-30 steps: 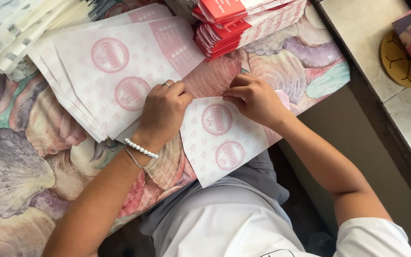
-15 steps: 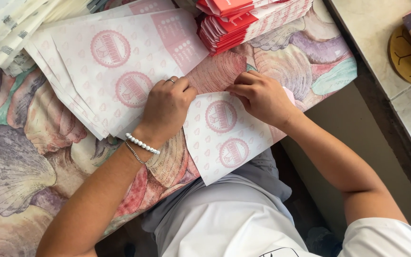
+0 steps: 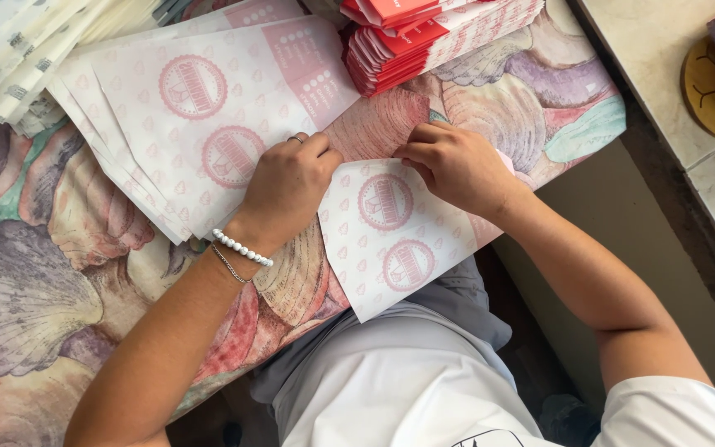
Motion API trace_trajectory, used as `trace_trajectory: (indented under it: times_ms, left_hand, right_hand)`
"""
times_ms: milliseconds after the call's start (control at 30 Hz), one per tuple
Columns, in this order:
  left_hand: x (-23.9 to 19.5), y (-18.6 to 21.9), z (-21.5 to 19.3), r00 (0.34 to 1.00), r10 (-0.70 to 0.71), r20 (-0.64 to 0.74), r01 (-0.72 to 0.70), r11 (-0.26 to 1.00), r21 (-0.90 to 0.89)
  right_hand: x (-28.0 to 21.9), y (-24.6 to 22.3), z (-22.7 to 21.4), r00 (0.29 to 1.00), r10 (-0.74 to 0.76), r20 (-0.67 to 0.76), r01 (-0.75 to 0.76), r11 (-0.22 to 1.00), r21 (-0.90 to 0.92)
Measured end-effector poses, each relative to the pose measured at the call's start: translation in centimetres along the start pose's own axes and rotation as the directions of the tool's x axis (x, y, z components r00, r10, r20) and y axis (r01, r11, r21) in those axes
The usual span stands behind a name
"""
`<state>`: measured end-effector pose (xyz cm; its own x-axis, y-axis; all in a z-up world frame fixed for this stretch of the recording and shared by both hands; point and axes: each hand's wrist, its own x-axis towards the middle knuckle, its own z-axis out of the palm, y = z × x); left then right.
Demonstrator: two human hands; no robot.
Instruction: Folding paper food wrappers into pockets and stacking them on a table.
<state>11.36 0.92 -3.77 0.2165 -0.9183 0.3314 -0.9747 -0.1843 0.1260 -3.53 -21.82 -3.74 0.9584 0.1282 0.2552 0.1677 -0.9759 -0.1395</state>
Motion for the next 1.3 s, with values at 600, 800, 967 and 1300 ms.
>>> trace_trajectory:
  times_ms: [600, 800, 967, 1300]
  left_hand:
    - [0.2, 0.1, -1.7, 0.973, 0.228, 0.033, -0.230, 0.970, 0.074]
    - [0.1, 0.1, -1.6, 0.961, 0.272, 0.042, -0.274, 0.960, 0.065]
    - [0.0, 0.2, -1.2, 0.963, 0.261, 0.062, -0.266, 0.960, 0.089]
    - [-2.0, 0.1, -2.5, 0.958, 0.117, 0.260, -0.159, 0.977, 0.146]
  right_hand:
    - [0.7, -0.2, -2.2, 0.956, -0.185, 0.227, 0.213, 0.971, -0.105]
    - [0.1, -0.5, -1.1, 0.957, -0.240, 0.165, 0.270, 0.943, -0.194]
    - [0.8, -1.5, -2.1, 0.949, -0.241, 0.204, 0.288, 0.925, -0.249]
    - [2.8, -2.9, -3.6, 0.902, -0.132, 0.412, 0.236, 0.948, -0.214]
